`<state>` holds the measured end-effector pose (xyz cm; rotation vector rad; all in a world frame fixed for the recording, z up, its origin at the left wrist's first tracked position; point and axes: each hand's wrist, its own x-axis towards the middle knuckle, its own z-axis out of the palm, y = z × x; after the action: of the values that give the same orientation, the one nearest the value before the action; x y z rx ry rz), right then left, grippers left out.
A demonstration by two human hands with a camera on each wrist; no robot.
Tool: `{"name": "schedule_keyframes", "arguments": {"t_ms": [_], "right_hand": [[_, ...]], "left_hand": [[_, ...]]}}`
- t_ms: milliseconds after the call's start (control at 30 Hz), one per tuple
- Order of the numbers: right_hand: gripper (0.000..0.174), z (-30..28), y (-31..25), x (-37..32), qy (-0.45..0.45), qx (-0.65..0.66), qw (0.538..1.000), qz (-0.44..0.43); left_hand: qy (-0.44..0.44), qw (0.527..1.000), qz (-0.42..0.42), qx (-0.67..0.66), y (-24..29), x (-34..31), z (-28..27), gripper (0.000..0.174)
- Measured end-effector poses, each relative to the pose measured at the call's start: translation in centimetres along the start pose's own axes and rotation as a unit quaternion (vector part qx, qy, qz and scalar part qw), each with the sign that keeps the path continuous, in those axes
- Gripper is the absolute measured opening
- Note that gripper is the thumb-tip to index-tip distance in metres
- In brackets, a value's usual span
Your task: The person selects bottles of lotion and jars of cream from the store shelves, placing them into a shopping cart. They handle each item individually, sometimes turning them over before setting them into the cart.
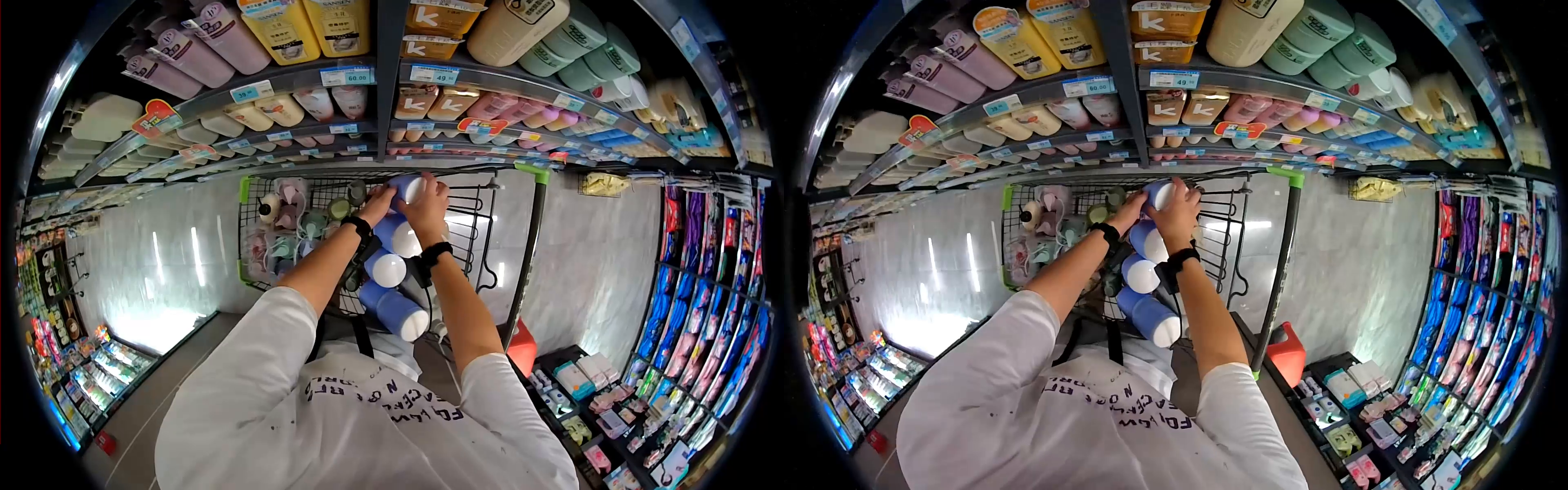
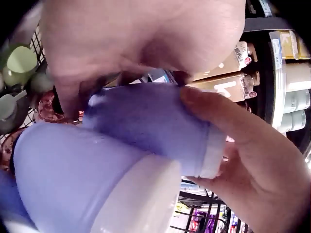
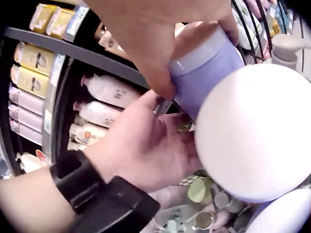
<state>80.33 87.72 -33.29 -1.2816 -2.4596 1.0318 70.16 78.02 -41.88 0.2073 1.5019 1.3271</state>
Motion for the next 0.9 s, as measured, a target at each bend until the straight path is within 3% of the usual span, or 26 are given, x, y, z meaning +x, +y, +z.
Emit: {"name": "schedule_keyframes", "arguments": {"t_ms": [67, 233, 300, 333, 400, 433, 467, 500, 533, 567, 600, 633, 667, 700, 733, 767, 800, 833, 867, 900], "right_hand": [[0.089, 1.9, 1.6, 0.6, 0.001, -0.015, 1.000, 0.019], [0.092, 3.3, 3.8, 2.0, -0.044, -0.037, 0.998, -0.031], [0.094, 2.4, 4.1, 1.8, -0.068, -0.037, 0.996, -0.034], [0.096, 2.1, 4.1, 1.9, -0.092, -0.033, 0.994, -0.039], [0.092, 2.0, 5.0, 1.5, -0.076, -0.043, 0.994, -0.065], [0.084, 2.3, 6.3, 1.8, -0.068, -0.023, 0.992, -0.100], [0.077, 1.8, 6.9, 2.0, -0.059, -0.005, 0.989, -0.134], [0.059, 0.0, 5.9, 1.4, -0.093, 0.094, 0.987, -0.092], [0.050, -0.7, 6.6, 0.5, -0.053, 0.019, 0.991, -0.122], [0.045, -2.0, 7.0, 0.0, -0.089, 0.037, 0.991, -0.090], [0.042, -4.3, 6.5, -1.2, -0.096, 0.059, 0.990, -0.086], [0.042, -6.1, 6.3, -2.7, -0.089, 0.057, 0.994, -0.030], [0.040, -7.5, 7.5, -4.2, -0.072, 0.046, 0.996, -0.011], [0.037, -10.2, 5.9, -5.9, -0.081, 0.046, 0.995, 0.043], [0.034, -9.9, 10.6, -7.6, -0.022, 0.103, 0.994, 0.042], [0.032, -12.4, 9.3, -9.8, -0.023, 0.110, 0.991, 0.072], [0.030, -13.6, 10.8, -11.8, 0.005, 0.117, 0.992, 0.055], [0.030, -15.4, 8.9, -13.9, 0.009, 0.133, 0.988, 0.084], [0.029, -16.5, 7.7, -16.2, 0.057, 0.044, 0.994, 0.077], [0.032, -17.2, 7.6, -18.0, 0.066, 0.032, 0.992, 0.107]], "left_hand": [[0.015, 1.000, -0.002, 0.027, -3.0, 1.8, -0.3, 0.051], [0.006, 0.999, -0.041, 0.028, -2.8, -0.1, -0.5, 0.053], [0.042, 0.995, 0.055, 0.075, -2.9, -0.2, -0.6, 0.059], [0.044, 0.995, 0.059, 0.072, -2.7, 0.0, -1.0, 0.059], [0.043, 0.989, -0.018, 0.144, -2.7, -0.2, -2.0, 0.056], [0.042, 0.989, -0.012, 0.142, -3.8, 0.2, -3.1, 0.056], [0.077, 0.977, 0.082, 0.183, -5.8, 0.8, -4.5, 0.055], [0.110, 0.953, 0.174, 0.220, -6.7, 0.9, -5.6, 0.054], [0.089, 0.964, 0.100, 0.228, -2.5, -2.6, -6.4, 0.058], [0.155, 0.983, -0.036, 0.091, 0.1, -4.4, -7.1, 0.055], [0.165, 0.971, 0.019, 0.171, -5.7, -2.0, -11.4, 0.062], [0.221, 0.967, -0.081, 0.092, -2.9, -5.5, -12.7, 0.059], [0.229, 0.945, 0.021, 0.232, -6.9, -4.8, -17.4, 0.058], [0.261, 0.915, 0.039, 0.306, -5.8, -7.1, -19.4, 0.024], [0.300, 0.887, 0.105, 0.336, -8.5, -6.9, -23.6, 0.025], [0.325, 0.876, 0.140, 0.329, -11.5, -7.9, -27.6, 0.023], [0.310, 0.874, 0.154, 0.341, -10.9, -10.9, -30.3, 0.025], [0.319, 0.931, -0.025, 0.176, -8.9, -14.0, -32.0, 0.026], [0.476, 0.870, 0.054, 0.120, -13.9, -13.4, -35.4, 0.030], [0.468, 0.872, 0.047, 0.136, -13.6, -16.2, -37.3, 0.033]]}}
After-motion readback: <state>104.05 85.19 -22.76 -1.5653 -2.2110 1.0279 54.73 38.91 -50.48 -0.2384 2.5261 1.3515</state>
